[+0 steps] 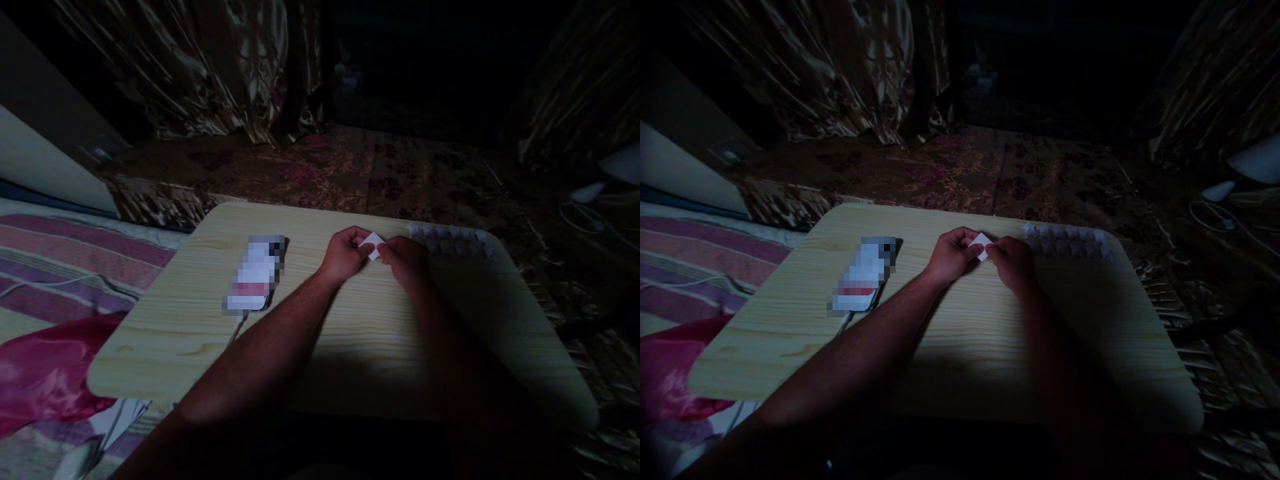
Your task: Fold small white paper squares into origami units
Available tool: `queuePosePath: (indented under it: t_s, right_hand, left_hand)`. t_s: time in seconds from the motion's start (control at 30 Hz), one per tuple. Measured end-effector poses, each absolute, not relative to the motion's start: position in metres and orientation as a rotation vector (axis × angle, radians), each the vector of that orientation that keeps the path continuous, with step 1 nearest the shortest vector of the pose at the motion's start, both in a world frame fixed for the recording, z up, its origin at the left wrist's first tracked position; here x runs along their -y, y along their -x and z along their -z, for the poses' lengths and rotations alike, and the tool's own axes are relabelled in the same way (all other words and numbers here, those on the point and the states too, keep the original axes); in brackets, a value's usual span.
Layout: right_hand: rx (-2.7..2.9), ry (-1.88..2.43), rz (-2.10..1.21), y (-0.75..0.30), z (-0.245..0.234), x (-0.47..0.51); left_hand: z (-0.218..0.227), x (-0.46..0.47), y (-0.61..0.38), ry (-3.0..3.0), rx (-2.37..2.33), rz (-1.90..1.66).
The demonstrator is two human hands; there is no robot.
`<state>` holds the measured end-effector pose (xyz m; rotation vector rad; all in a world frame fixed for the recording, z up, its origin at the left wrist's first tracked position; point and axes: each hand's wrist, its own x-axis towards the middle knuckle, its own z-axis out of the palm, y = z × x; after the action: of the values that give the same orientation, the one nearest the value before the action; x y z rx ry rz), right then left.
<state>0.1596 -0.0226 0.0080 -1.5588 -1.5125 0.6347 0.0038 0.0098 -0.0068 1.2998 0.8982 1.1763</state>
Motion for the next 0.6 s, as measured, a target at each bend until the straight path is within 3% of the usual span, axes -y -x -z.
queuePosePath:
  t_s: [0.6]
  right_hand:
    - [1.603,1.551,-0.609,-0.157,-0.0069,0.0252]
  left_hand:
    - [0.0031,-0.0082,-0.0046,-1.177,-0.879,-1.208]
